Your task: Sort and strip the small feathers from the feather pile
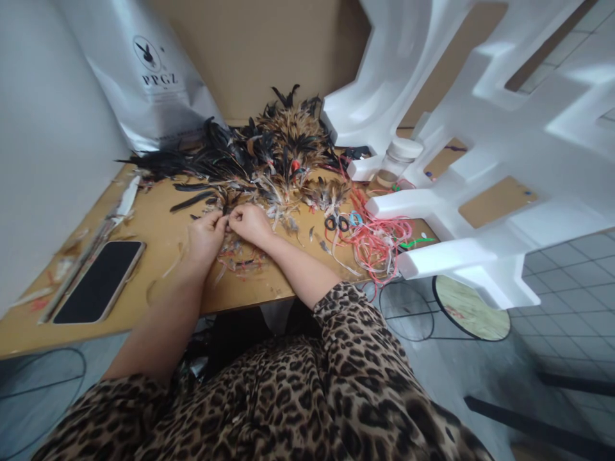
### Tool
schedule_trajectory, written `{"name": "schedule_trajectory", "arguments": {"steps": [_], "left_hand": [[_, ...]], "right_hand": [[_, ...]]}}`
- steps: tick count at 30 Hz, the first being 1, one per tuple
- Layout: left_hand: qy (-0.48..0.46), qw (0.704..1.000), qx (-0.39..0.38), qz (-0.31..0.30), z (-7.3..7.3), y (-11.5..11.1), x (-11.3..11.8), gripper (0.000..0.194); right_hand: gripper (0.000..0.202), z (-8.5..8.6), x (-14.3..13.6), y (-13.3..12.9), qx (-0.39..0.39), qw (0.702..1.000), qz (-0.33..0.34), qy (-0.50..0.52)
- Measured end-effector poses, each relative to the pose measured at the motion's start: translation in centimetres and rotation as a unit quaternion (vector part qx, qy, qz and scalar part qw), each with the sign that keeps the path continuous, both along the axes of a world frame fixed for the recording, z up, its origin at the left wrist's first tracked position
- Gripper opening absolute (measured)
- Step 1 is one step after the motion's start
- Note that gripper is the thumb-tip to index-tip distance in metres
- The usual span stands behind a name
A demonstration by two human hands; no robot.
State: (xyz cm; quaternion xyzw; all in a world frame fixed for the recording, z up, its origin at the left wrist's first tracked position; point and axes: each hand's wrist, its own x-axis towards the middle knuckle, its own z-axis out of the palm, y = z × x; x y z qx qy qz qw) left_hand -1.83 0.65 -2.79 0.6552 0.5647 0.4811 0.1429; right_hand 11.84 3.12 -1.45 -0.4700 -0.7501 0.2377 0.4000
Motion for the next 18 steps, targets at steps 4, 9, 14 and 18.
{"name": "schedule_trajectory", "arguments": {"steps": [4,9,14,18], "left_hand": [[-0.114,0.991,-0.068,-0.016,-0.5,0.2,0.3,0.016],[-0.181,0.978,-0.099,-0.02,-0.6,0.4,0.7,0.017],[-0.236,0.967,-0.094,-0.014,-0.3,0.6,0.7,0.018],[-0.294,0.95,-0.105,-0.016,-0.2,0.9,0.5,0.018]], "right_hand": [[0.015,0.0,0.4,0.2,-0.05,0.998,0.027,0.039],[0.019,0.3,0.7,0.2,-0.1,0.993,0.028,0.057],[0.018,0.4,0.8,0.1,-0.062,0.997,0.054,0.007],[0.016,0.9,1.6,0.2,-0.096,0.987,0.13,-0.016]]}}
